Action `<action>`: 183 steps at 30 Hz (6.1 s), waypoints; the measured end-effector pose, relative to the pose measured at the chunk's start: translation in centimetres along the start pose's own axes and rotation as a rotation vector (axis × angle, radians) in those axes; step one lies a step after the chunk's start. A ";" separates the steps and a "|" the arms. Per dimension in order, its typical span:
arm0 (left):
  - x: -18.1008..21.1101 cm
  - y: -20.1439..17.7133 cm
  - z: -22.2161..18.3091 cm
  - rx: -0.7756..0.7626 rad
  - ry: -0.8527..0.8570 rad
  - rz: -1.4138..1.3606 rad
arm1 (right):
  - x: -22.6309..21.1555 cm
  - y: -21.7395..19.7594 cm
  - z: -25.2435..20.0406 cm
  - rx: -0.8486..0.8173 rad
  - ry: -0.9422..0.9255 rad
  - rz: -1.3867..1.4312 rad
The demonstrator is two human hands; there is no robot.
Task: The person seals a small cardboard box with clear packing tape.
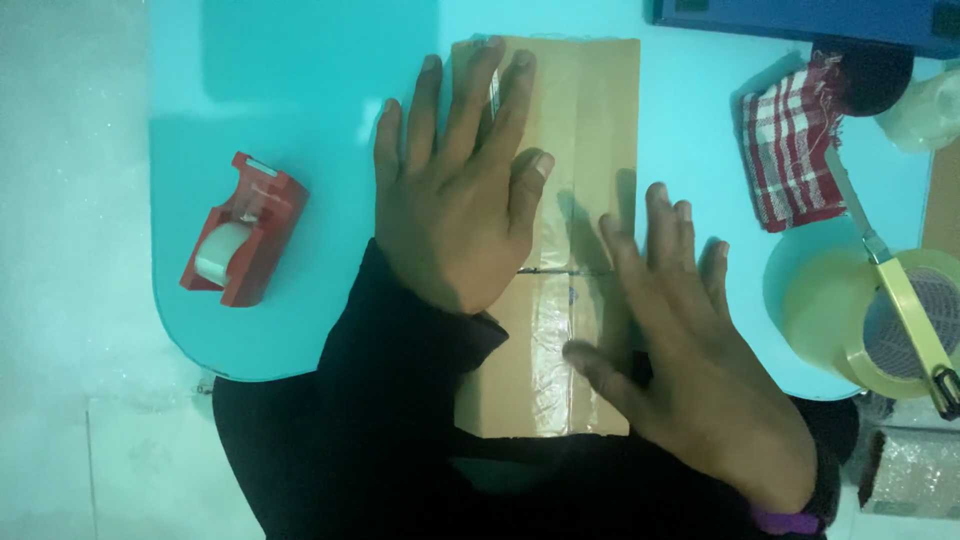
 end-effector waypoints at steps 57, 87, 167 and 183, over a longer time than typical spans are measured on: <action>6.1 -4.4 -17.4 0.051 0.033 0.005 | 1.4 -2.1 -1.6 0.466 -0.191 0.087; -9.9 -7.7 -5.4 0.103 -0.365 -1.312 | 1.8 -7.6 -3.7 0.585 -0.130 0.903; 16.6 -5.5 -7.8 0.019 0.125 -0.268 | 5.3 -5.9 -1.9 0.652 -0.164 0.647; -3.7 -0.9 -3.7 -0.396 -0.038 0.158 | 4.7 -6.6 -2.5 0.685 -0.096 0.709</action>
Point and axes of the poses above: each hand's wrist, its own z-axis towards the middle knuckle, its own y-axis out of the palm, x = y × z, the point moved 8 cm from there along z, towards the middle knuckle, and after that the axes turned 4 degrees about z, right-handed, at the moved point
